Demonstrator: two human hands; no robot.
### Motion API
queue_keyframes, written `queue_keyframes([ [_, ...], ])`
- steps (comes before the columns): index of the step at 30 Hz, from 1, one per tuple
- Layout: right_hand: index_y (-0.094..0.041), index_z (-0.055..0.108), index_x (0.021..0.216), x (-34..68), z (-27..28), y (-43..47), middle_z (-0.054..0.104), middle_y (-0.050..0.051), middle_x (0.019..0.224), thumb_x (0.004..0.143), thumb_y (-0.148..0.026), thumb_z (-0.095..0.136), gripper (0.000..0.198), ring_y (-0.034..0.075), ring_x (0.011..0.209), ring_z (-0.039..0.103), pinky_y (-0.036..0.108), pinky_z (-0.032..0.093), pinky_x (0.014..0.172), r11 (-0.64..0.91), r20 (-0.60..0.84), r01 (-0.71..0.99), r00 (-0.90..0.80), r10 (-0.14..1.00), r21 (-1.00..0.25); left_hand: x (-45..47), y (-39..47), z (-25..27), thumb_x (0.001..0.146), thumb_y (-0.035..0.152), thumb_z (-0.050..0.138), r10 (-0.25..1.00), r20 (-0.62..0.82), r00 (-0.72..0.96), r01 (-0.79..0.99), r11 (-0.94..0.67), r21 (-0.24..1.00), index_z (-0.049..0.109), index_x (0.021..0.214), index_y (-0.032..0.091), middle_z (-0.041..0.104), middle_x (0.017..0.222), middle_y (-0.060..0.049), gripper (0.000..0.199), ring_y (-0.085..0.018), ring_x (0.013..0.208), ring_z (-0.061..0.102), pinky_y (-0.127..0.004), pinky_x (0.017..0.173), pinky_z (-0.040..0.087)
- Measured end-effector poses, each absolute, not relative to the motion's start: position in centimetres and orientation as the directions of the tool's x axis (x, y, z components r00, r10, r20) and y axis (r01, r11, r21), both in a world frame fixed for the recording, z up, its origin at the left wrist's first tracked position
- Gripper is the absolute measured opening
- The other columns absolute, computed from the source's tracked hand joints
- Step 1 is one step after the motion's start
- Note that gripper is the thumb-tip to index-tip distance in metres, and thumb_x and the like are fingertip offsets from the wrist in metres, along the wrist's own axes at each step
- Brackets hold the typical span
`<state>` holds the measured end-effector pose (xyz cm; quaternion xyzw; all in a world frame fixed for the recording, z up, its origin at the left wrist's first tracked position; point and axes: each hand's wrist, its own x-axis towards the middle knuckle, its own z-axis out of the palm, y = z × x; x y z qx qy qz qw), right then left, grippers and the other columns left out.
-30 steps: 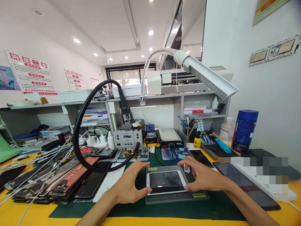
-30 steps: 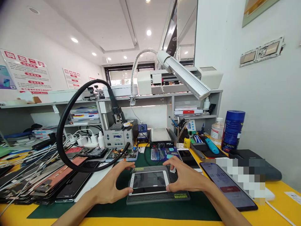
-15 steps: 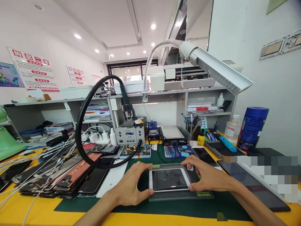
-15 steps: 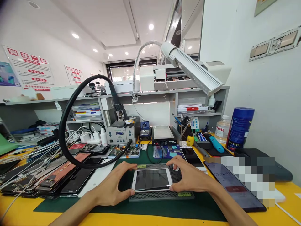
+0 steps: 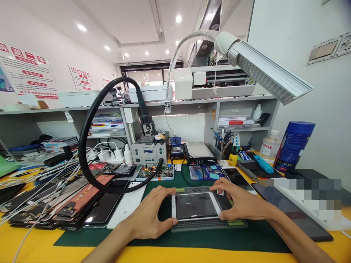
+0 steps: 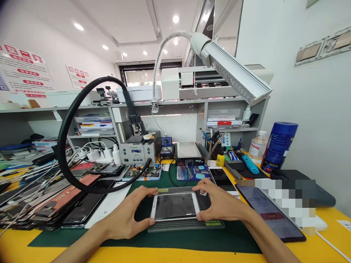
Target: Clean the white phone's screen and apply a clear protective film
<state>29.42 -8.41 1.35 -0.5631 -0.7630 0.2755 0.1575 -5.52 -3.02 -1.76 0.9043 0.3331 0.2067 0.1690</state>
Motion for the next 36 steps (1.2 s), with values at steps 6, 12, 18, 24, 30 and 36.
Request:
queue_keyframes([
  [6, -0.028, 0.054, 0.131, 29.21, 1.61, -8.37, 0.045, 0.006, 0.13, 0.069, -0.053, 0.079, 0.071, 0.023, 0.095, 0.056, 0.032, 0.048, 0.076, 0.19, -0.099, 0.778, -0.308, 0.946, -0.599, -5.64, -2.91, -1.61, 0.083, 0.043, 0.069, 0.693, 0.217, 0.687, 0.548, -0.691, 0.472, 0.043, 0.142, 0.033, 0.055, 0.139, -0.007, 0.066, -0.031, 0.132, 0.049, -0.047, 0.109, 0.044],
  [12, -0.028, 0.053, 0.13, 29.03, 1.47, -8.33, 0.045, 0.006, 0.131, 0.069, -0.052, 0.08, 0.07, 0.021, 0.089, 0.058, 0.03, 0.048, 0.073, 0.183, -0.112, 0.786, -0.305, 0.946, -0.591, -5.64, -2.68, -1.87, 0.083, 0.044, 0.069, 0.7, 0.207, 0.683, 0.552, -0.681, 0.481, 0.041, 0.144, 0.034, 0.054, 0.141, -0.006, 0.067, -0.031, 0.13, 0.05, -0.047, 0.109, 0.043],
  [18, -0.029, 0.054, 0.131, 29.03, 1.59, -8.29, 0.045, 0.005, 0.133, 0.069, -0.052, 0.08, 0.071, 0.022, 0.092, 0.058, 0.03, 0.047, 0.072, 0.156, -0.14, 0.795, -0.289, 0.947, -0.586, -5.67, -2.56, -1.96, 0.084, 0.044, 0.067, 0.702, 0.198, 0.684, 0.568, -0.683, 0.46, 0.039, 0.146, 0.036, 0.055, 0.138, -0.006, 0.069, -0.032, 0.129, 0.05, -0.049, 0.109, 0.043],
  [24, -0.029, 0.054, 0.132, 29.15, 1.61, -8.15, 0.044, 0.005, 0.136, 0.068, -0.053, 0.081, 0.073, 0.026, 0.104, 0.056, 0.031, 0.048, 0.08, 0.146, -0.151, 0.786, -0.291, 0.945, -0.601, -5.51, -2.6, -1.61, 0.085, 0.044, 0.066, 0.706, 0.16, 0.69, 0.58, -0.671, 0.461, 0.038, 0.146, 0.036, 0.054, 0.136, -0.005, 0.067, -0.03, 0.125, 0.051, -0.046, 0.108, 0.045],
  [30, -0.029, 0.053, 0.136, 29.37, 1.48, -8.04, 0.043, 0.005, 0.138, 0.068, -0.057, 0.081, 0.078, 0.028, 0.11, 0.055, 0.031, 0.049, 0.084, 0.124, -0.174, 0.77, -0.293, 0.94, -0.625, -5.53, -2.47, -1.82, 0.085, 0.043, 0.067, 0.702, 0.18, 0.689, 0.571, -0.678, 0.463, 0.037, 0.147, 0.035, 0.055, 0.135, -0.006, 0.069, -0.029, 0.123, 0.053, -0.045, 0.106, 0.046],
  [36, -0.029, 0.053, 0.138, 29.54, 1.44, -7.84, 0.041, 0.006, 0.142, 0.067, -0.061, 0.081, 0.082, 0.031, 0.117, 0.053, 0.034, 0.048, 0.09, 0.135, -0.178, 0.776, -0.304, 0.936, -0.616, -5.49, -2.52, -1.46, 0.085, 0.043, 0.067, 0.715, 0.131, 0.687, 0.588, -0.653, 0.478, 0.038, 0.146, 0.036, 0.054, 0.136, -0.004, 0.068, -0.028, 0.125, 0.051, -0.044, 0.108, 0.043],
])
